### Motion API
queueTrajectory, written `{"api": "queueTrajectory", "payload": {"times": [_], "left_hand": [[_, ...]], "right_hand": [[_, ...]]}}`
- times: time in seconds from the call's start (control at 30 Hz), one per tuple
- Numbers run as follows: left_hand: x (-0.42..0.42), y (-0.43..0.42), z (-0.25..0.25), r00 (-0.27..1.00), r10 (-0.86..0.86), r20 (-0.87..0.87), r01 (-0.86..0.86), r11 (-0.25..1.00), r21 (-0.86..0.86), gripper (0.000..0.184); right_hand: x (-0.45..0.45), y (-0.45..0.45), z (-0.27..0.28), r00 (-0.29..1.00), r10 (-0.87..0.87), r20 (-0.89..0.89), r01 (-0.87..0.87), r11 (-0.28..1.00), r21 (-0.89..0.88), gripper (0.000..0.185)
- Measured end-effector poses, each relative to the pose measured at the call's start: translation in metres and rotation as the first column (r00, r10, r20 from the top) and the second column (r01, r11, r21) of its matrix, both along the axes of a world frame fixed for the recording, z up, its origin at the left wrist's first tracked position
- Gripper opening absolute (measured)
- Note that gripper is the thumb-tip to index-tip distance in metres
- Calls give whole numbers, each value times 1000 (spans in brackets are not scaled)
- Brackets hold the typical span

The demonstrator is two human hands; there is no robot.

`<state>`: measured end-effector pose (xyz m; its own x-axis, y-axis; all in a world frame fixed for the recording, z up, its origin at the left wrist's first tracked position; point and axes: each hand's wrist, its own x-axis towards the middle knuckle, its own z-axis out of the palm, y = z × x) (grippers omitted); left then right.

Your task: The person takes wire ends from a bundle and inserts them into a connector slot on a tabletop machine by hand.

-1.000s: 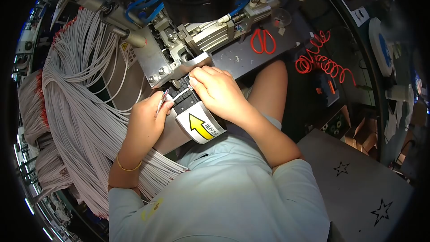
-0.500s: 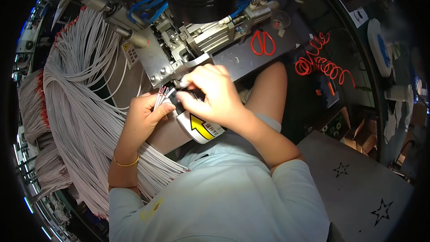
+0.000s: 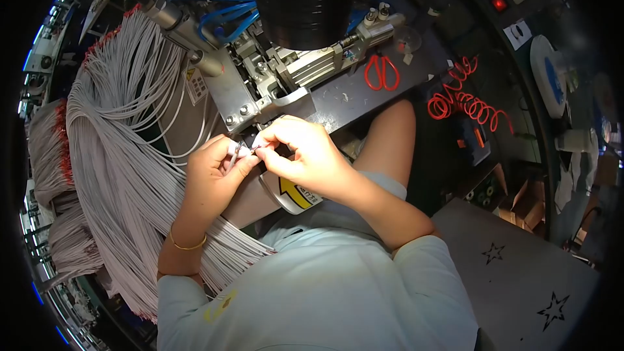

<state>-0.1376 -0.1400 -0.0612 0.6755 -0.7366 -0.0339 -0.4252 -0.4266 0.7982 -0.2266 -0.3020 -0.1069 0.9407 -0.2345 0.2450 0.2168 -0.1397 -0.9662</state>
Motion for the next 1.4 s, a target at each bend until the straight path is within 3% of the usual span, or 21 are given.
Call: {"api": "queueTrajectory", "payload": {"times": [0.07,0.1,0.2,0.23,0.27,0.33,0.37,0.4,0.47,0.5,0.63,0.73,0.77,0.87,0.9,1.0,1.17,1.3,1.4], "left_hand": [[-2,0,-2,988,60,-142,-64,998,-28,17],[-2,-1,-2,988,59,-141,-63,998,-27,17],[-1,-4,-2,832,42,-553,-117,988,-101,18],[2,-2,-4,832,40,-553,-114,988,-100,18],[8,1,-9,930,-50,-364,24,997,-75,17],[14,3,-12,963,-268,33,266,962,59,16],[13,4,-13,962,-270,31,267,962,59,16],[12,3,-12,964,-181,-193,187,982,11,15],[9,2,-8,793,-10,-609,-4,1000,-22,13],[8,3,-8,792,-6,-610,-7,1000,-18,13],[7,1,-12,865,-52,-499,31,998,-49,14],[5,-2,-20,978,-124,-170,95,981,-166,14],[6,-1,-17,977,-123,-171,95,982,-166,14],[12,4,-4,995,-90,48,80,978,192,15],[12,3,-4,995,-91,48,80,978,192,15],[6,2,-11,978,-96,184,43,961,275,15],[-5,3,-20,938,-85,336,-5,966,260,15],[-11,-1,-14,942,-170,291,123,977,173,19],[-14,-5,-14,883,-280,377,163,936,314,25]], "right_hand": [[2,2,0,999,34,-38,-25,973,229,7],[1,1,2,999,34,-37,-24,973,229,7],[-1,-1,9,984,78,-163,-31,961,276,9],[-1,-2,8,984,76,-163,-28,961,277,9],[1,-4,5,997,40,-68,-39,999,13,9],[1,-7,1,991,48,127,21,869,-494,10],[0,-8,0,991,47,125,21,869,-494,10],[0,-9,-1,992,41,116,18,884,-466,10],[0,-8,-3,995,33,96,8,913,-408,10],[0,-7,-3,995,36,94,5,914,-405,10],[2,-8,-1,994,-38,98,65,954,-294,9],[2,-4,-10,995,7,98,19,965,-262,12],[1,-5,-12,995,7,97,18,965,-261,12],[-3,-11,-20,982,-180,-63,172,978,-121,17],[-2,-12,-23,982,-180,-64,172,978,-121,17],[-1,-16,-33,971,-155,-180,112,967,-229,19],[4,-17,-34,972,-100,-213,60,980,-187,17],[5,-17,-40,981,-124,-150,88,970,-227,16],[7,-20,-36,987,-156,-49,119,892,-436,16]]}}
